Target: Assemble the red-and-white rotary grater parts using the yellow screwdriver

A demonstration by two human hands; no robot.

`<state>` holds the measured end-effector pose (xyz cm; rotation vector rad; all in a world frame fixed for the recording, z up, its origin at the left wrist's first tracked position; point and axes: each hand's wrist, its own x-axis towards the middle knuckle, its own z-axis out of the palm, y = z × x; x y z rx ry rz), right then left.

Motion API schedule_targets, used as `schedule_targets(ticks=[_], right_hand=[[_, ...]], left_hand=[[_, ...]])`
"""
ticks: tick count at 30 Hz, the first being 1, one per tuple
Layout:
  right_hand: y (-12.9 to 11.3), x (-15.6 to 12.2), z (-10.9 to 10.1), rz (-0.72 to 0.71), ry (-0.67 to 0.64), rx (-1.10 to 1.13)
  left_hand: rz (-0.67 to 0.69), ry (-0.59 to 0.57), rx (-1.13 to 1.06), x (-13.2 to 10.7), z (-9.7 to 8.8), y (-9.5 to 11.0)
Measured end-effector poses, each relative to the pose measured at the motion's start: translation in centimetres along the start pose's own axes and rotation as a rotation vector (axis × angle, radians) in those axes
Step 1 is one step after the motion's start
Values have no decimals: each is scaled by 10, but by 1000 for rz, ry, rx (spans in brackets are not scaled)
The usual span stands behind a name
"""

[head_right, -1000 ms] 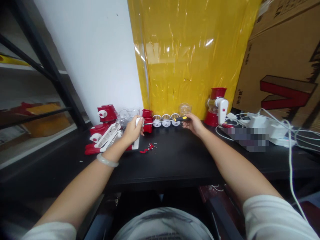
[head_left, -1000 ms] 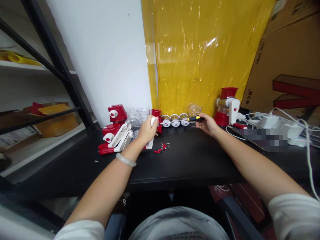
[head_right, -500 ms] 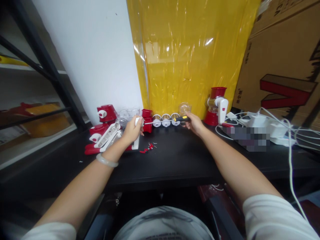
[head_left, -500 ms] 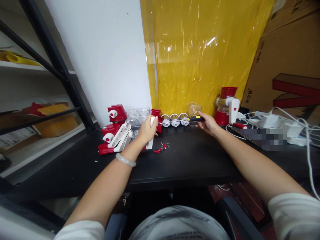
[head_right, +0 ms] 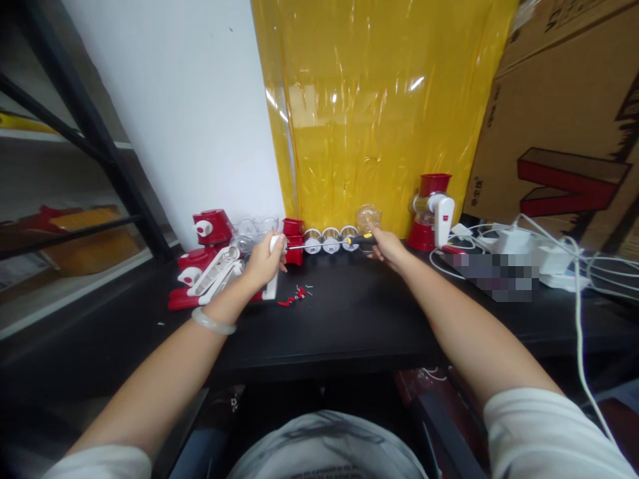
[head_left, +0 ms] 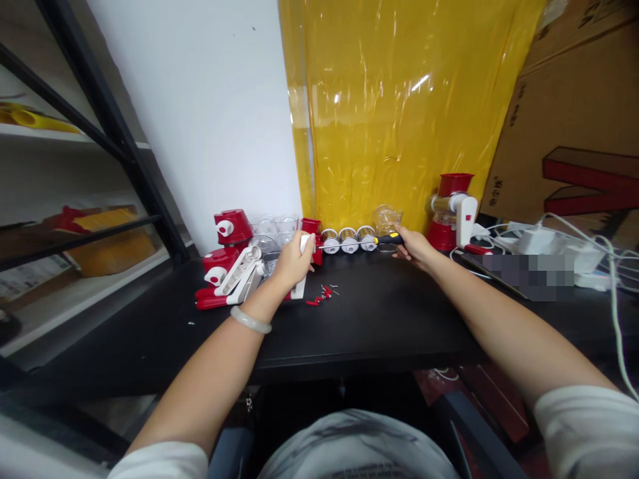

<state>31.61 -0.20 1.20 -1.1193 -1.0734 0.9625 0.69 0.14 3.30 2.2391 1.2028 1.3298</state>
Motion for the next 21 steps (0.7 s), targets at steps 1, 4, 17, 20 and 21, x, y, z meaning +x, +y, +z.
schedule_targets(ticks=[1,4,17,20,21], right_hand=[[-1,-1,1,39,3,-4],[-3,-2,2,154,18,-22],[5,8,1,70,-6,197],[4,8,0,0,-37,249],[3,8,0,-26,-33,250]], left_hand=[[1,0,-1,0,0,1],[-6,-12,-6,-1,0,3],[7,-12,22,-1,-1,3],[3,-9,14,-1,-1,3],[2,-9,10,-1,-1,3]])
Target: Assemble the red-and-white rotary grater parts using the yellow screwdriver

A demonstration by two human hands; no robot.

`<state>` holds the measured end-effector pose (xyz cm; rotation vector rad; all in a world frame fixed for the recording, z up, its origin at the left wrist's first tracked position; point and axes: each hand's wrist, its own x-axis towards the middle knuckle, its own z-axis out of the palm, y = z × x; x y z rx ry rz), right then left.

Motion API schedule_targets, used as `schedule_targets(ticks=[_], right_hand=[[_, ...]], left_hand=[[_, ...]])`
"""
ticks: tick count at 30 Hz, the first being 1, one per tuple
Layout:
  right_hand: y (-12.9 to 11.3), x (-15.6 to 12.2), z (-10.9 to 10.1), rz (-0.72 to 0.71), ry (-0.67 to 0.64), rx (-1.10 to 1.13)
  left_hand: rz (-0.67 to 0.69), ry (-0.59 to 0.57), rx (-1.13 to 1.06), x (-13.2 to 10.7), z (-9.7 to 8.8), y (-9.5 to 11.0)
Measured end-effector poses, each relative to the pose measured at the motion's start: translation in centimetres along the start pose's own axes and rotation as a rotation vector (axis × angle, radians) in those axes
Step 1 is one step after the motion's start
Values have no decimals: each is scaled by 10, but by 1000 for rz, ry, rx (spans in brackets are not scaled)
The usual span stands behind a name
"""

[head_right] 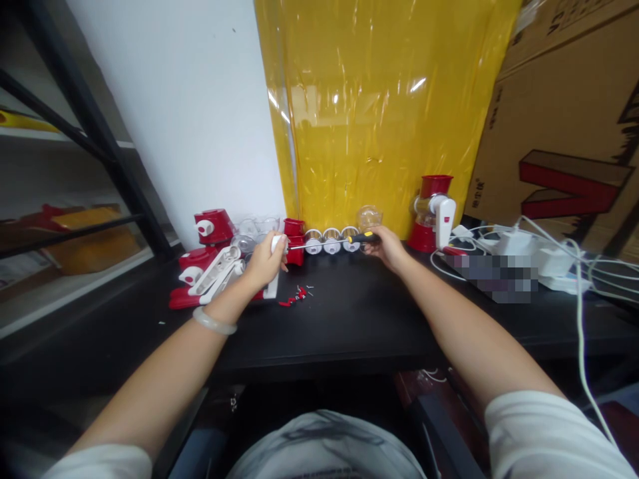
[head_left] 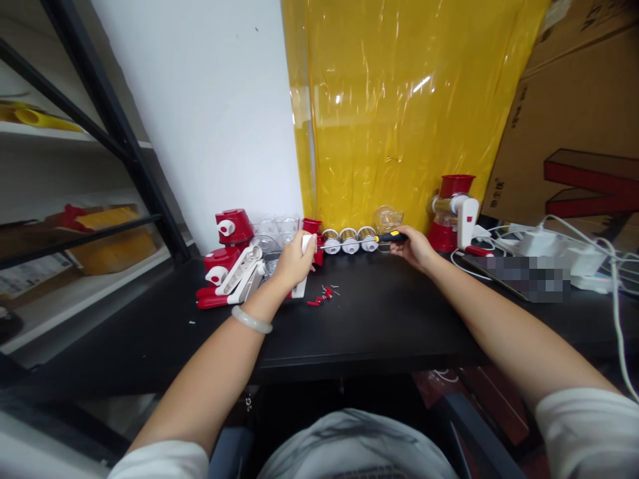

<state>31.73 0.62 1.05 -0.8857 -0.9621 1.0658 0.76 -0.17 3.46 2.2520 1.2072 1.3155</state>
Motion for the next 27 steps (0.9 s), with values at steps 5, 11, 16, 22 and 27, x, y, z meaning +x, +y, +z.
schedule_targets(ticks=[5,11,16,22,27], right_hand=[[-3,-3,2,-60,20,27],[-3,-4,3,-72,-6,6],[-2,-4,1,-81,-24,-39],[1,-1,0,-108,-32,-70],[3,0,-1,-146,-33,-135]], left_hand=[[5,-2,14,-1,-1,1],[2,-3,4,0,-1,0],[-15,-10,-20,1,0,-1],[-17,-3,-19,1,0,-2],[-7,2,-34,1,1,-3]])
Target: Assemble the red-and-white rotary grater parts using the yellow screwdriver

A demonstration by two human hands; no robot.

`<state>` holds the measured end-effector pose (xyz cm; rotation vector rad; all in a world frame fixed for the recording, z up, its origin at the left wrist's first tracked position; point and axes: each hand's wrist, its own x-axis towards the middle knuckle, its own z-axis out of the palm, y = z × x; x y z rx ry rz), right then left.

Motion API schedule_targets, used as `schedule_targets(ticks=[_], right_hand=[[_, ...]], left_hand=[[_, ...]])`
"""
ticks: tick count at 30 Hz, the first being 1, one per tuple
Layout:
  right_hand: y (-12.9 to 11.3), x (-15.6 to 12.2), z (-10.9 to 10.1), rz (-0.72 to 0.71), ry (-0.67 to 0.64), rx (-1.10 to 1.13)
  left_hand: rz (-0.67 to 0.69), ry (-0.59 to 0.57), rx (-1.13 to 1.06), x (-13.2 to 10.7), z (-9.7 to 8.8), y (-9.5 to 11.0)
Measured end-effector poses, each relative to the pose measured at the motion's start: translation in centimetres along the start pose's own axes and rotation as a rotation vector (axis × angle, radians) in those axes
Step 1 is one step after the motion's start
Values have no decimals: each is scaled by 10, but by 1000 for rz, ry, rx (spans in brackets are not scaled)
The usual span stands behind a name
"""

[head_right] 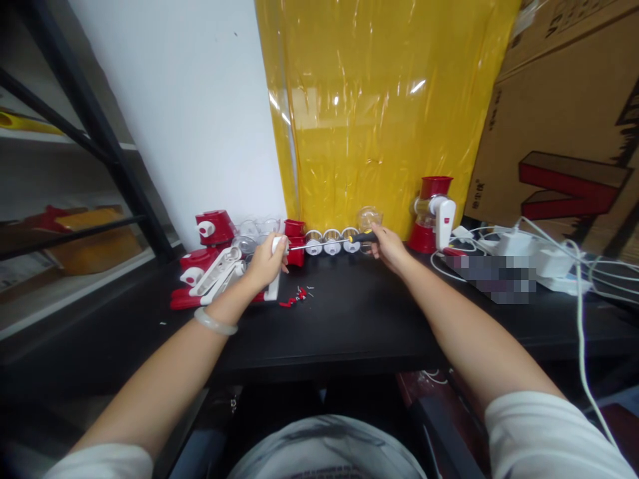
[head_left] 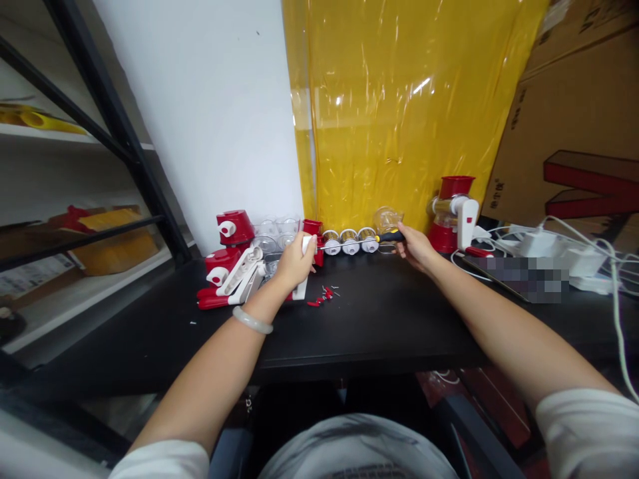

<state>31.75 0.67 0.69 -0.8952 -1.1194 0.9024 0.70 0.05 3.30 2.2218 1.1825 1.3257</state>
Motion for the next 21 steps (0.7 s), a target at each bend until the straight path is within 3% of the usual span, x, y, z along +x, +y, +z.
schedule_targets(ticks=[21], right_hand=[[-1,-2,3,48,20,-92]], left_hand=[[15,-12,43,0,0,-1]])
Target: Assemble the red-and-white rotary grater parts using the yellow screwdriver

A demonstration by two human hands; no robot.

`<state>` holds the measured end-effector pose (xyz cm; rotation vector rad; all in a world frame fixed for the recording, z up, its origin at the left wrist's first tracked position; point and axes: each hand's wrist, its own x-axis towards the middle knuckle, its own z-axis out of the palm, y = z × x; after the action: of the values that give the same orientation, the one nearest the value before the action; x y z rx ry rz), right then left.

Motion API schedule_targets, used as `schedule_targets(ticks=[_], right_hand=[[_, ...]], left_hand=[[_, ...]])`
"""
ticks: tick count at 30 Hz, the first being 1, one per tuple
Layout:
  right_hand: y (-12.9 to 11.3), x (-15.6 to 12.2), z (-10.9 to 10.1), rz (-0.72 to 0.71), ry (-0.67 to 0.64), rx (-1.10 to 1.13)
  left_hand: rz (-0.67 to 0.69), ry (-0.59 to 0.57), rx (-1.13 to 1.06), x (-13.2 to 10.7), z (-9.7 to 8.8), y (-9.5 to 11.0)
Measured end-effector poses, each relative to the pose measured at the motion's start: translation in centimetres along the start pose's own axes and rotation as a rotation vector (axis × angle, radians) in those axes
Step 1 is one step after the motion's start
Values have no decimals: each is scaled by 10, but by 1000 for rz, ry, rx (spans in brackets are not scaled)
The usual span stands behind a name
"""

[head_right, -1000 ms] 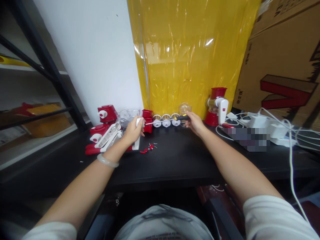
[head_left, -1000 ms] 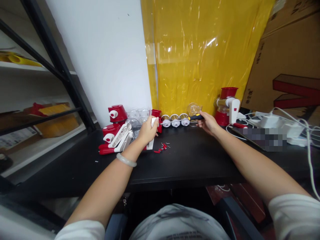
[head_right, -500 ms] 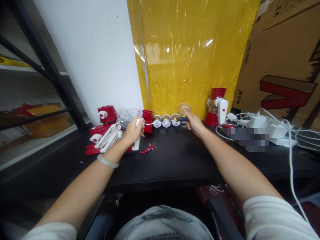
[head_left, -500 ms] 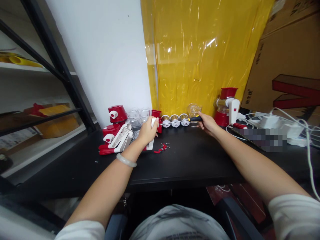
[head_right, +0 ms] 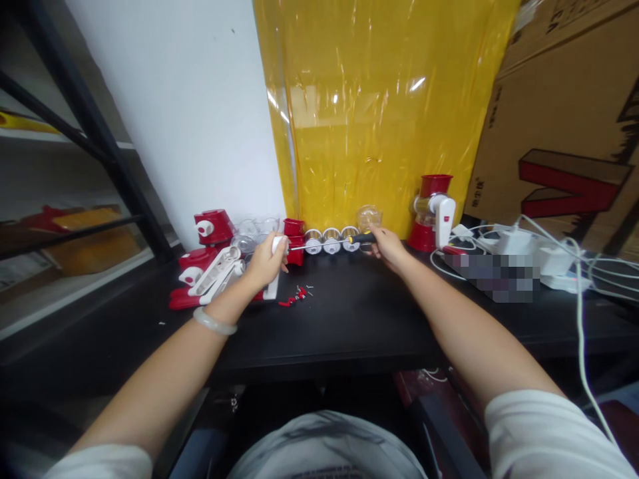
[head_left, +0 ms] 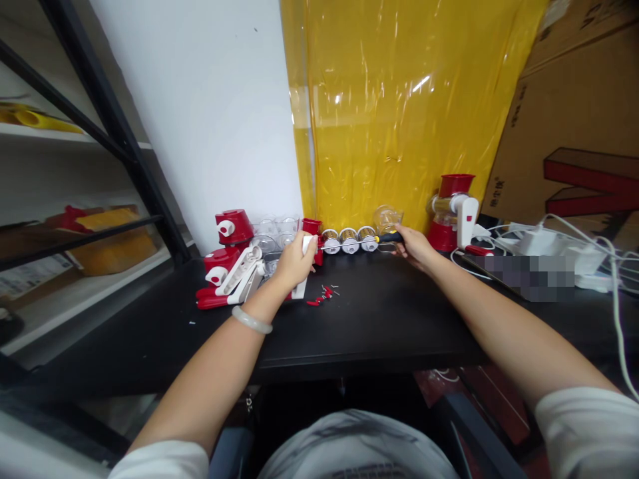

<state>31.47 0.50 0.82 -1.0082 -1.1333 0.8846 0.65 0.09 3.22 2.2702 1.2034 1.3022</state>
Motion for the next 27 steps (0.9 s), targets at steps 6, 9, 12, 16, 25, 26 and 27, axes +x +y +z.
schedule_targets(ticks=[6,9,12,16,25,26,27], right_hand=[[4,3,-2,-14,22,-84],[4,4,-3,-12,34,-98],[5,5,-3,-3,41,-95],[6,6,-4,3,44,-101],[6,6,-3,14,53,-106],[5,6,-3,18,54,-105],[5,6,-3,18,54,-106]], left_hand=[[7,-7,-12,0,1,-1],[15,-8,-5,0,0,-1],[14,-13,1,0,1,0],[9,-14,4,-1,1,0],[11,-19,-4,0,2,-1],[10,-21,-5,0,2,-1],[10,-22,-6,0,2,-1]])
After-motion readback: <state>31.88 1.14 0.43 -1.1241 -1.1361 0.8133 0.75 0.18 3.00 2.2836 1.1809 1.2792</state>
